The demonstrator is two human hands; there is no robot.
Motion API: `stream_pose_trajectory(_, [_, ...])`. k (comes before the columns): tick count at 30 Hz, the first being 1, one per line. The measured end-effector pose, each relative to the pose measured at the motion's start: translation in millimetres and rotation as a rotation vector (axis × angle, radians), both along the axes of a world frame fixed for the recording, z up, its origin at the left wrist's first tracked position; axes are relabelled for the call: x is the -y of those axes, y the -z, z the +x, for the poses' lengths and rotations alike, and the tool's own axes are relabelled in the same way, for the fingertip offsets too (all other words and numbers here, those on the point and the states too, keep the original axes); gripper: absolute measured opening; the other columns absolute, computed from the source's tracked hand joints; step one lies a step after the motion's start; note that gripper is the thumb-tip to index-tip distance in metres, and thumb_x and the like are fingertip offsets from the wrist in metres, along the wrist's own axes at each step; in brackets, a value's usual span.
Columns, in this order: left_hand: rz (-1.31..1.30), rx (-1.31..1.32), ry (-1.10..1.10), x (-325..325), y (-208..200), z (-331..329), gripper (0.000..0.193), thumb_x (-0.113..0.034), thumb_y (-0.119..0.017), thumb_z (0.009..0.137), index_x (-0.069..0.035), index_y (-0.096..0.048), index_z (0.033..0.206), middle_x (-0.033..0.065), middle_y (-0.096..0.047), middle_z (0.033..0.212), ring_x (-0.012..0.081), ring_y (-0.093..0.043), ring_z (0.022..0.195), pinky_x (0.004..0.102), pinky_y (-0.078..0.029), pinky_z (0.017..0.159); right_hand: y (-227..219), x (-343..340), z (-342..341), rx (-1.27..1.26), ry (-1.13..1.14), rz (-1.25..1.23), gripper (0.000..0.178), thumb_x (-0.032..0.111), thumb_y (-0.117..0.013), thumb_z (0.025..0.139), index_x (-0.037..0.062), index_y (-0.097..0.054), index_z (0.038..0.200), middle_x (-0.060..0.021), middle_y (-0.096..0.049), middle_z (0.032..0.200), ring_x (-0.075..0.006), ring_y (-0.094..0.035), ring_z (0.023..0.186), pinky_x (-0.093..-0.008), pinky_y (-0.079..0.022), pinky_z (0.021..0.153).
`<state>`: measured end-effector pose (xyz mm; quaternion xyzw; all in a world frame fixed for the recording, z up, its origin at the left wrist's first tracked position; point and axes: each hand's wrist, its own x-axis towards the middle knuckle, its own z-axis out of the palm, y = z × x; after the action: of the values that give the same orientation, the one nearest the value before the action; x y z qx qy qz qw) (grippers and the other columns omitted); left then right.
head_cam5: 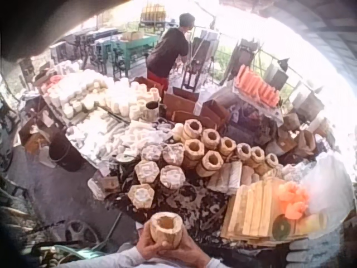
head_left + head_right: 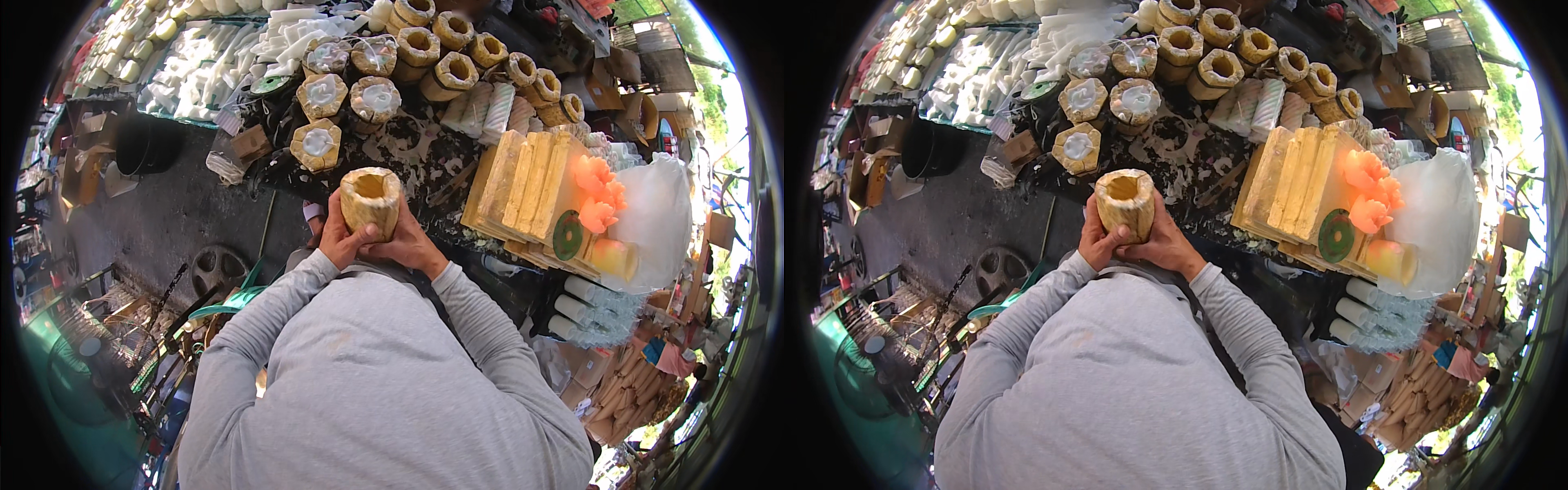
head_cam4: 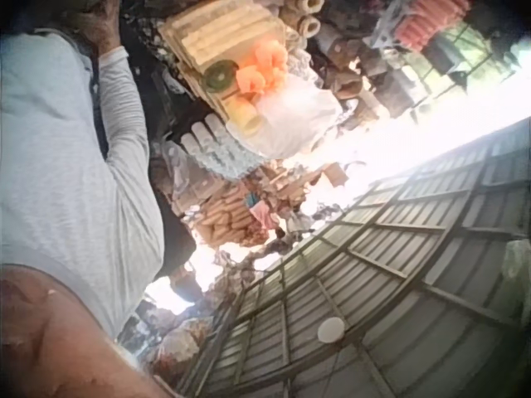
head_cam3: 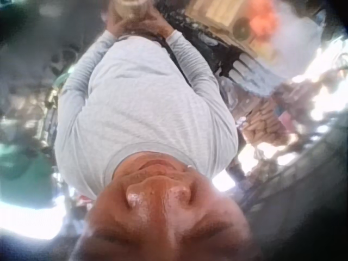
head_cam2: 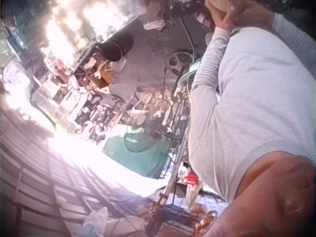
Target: The person assembles cylindrical candles by inserting a wax core into a wooden mold, then wrapping the finished candle with a paper sleeve. The person repeats this process for multiple units, handling molds, cores, and sleeves by hand.
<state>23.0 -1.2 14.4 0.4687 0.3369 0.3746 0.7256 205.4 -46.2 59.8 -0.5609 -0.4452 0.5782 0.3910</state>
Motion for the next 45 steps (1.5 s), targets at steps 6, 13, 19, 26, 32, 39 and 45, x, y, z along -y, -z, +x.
stream_pose_trajectory(6, [0.284, -0.199, 0.288, -44, 22, 6, 0.123, -0.04, -0.095, 0.082, -0.008, -0.01, 0.165, 0.0155, -0.046, 0.156, 0.0297, -0.044, 0.148, 0.0455, -0.038, 0.123, 71, -22, 20, 0.253, 0.085, 0.023, 0.115, 0.028, -0.104, 0.064, 0.0071, -0.037, 0.156, -0.0175, -0.062, 0.143, -0.0326, -0.065, 0.13, -0.0429, -0.053, 0.109])
stream_pose_trajectory(13, [0.509, -0.391, 0.083, -68, 73, 33, 0.13, -0.039, -0.106, 0.06, -0.004, -0.025, 0.156, 0.0187, -0.055, 0.145, 0.0347, -0.059, 0.134, 0.0482, -0.048, 0.114, 134, -43, 32, 0.425, 0.096, 0.415, 0.117, 0.019, -0.1, 0.07, 0.0063, -0.029, 0.162, -0.0188, -0.059, 0.148, -0.0354, -0.063, 0.135, -0.043, -0.052, 0.112])
stream_pose_trajectory(19, [0.618, -0.301, -0.03, -53, 110, 42, 0.13, -0.036, -0.105, 0.064, -0.002, -0.025, 0.161, 0.0255, -0.047, 0.157, 0.0371, -0.056, 0.141, 0.0475, -0.047, 0.117, 162, -33, 34, 0.541, 0.118, 0.592, 0.114, 0.016, -0.097, 0.073, 0.0066, -0.028, 0.162, -0.0192, -0.056, 0.15, -0.0342, -0.062, 0.135, -0.0429, -0.051, 0.112])
stream_pose_trajectory(26, [0.704, -0.175, -0.078, -56, 128, 45, 0.134, -0.04, -0.106, 0.062, -0.004, -0.024, 0.162, 0.0273, -0.047, 0.157, 0.0389, -0.056, 0.141, 0.048, -0.049, 0.115, 169, -27, 26, 0.289, 0.157, 0.537, 0.13, 0.013, -0.102, 0.067, 0.0098, -0.018, 0.165, -0.0145, -0.05, 0.152, -0.0289, -0.056, 0.14, -0.0403, -0.044, 0.118])
stream_pose_trajectory(32, [0.707, -0.142, -0.087, -57, 135, 45, 0.134, -0.04, -0.106, 0.062, -0.004, -0.025, 0.162, 0.0271, -0.046, 0.158, 0.0394, -0.056, 0.141, 0.0487, -0.049, 0.116, 157, -29, 33, 0.285, 0.073, 0.472, 0.138, 0.008, -0.101, 0.064, 0.0133, -0.01, 0.167, -0.0142, -0.052, 0.151, -0.0305, -0.057, 0.138, -0.0398, -0.043, 0.118])
stream_pose_trajectory(39, [0.566, 0.0, -0.07, -55, 152, 45, 0.126, -0.03, -0.103, 0.067, -0.004, -0.022, 0.16, 0.0268, -0.05, 0.153, 0.0386, -0.061, 0.135, 0.0473, -0.049, 0.114, 104, -34, 70, 0.759, 0.038, 0.336, 0.095, 0.003, -0.085, 0.075, 0.0006, -0.037, 0.157, -0.0222, -0.057, 0.144, -0.0435, -0.054, 0.138, -0.047, -0.043, 0.12])
stream_pose_trajectory(45, [0.701, -0.118, -0.021, -61, 142, 43, 0.126, -0.026, -0.104, 0.065, -0.005, -0.023, 0.159, 0.0261, -0.052, 0.15, 0.0375, -0.062, 0.134, 0.0471, -0.051, 0.113, 97, -77, 116, 1.278, 0.26, 0.231, 0.058, 0.002, -0.071, 0.089, -0.0023, -0.055, 0.145, -0.0262, -0.064, 0.129, -0.0439, -0.063, 0.117, -0.0524, -0.047, 0.109])
